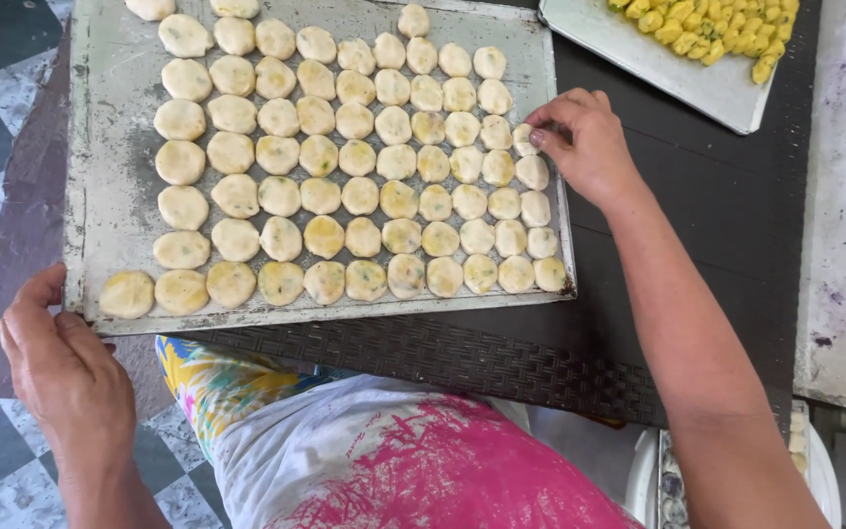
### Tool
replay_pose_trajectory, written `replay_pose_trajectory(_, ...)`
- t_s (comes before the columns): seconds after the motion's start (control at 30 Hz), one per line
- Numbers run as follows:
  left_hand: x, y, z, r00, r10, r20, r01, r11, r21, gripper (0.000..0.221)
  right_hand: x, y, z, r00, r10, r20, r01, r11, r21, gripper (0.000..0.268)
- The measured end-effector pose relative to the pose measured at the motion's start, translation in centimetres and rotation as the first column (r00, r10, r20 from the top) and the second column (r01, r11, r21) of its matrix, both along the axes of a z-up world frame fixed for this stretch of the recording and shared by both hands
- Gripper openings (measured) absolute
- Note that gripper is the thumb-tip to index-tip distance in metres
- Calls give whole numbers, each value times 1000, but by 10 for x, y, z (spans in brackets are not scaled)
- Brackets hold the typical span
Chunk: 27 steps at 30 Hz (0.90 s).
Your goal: Arranging small dough balls in neat rows on a metal baking tray for production.
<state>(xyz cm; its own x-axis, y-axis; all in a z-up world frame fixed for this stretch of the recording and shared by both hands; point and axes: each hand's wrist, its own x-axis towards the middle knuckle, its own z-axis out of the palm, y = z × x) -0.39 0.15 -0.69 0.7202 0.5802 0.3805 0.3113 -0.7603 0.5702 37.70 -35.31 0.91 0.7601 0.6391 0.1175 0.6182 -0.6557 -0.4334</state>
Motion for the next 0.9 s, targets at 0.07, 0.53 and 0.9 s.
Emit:
replay_pose_trajectory(0.07,0,0,-1,1000,-12,18,12,1000,20,37,0,3,10,992,-44,-122,37,997,-63,10)
replay_pose_trajectory(0.53,1,-1,1,999,49,-25,-50,998,-33,39,-16,10,40,987,-39,-156,54,994,91,21)
replay_pose_trajectory(0.9,3,-4,5,998,49,-42,-50,998,-39,39,-16,-30,29,994,68,81,-83,977,198,39)
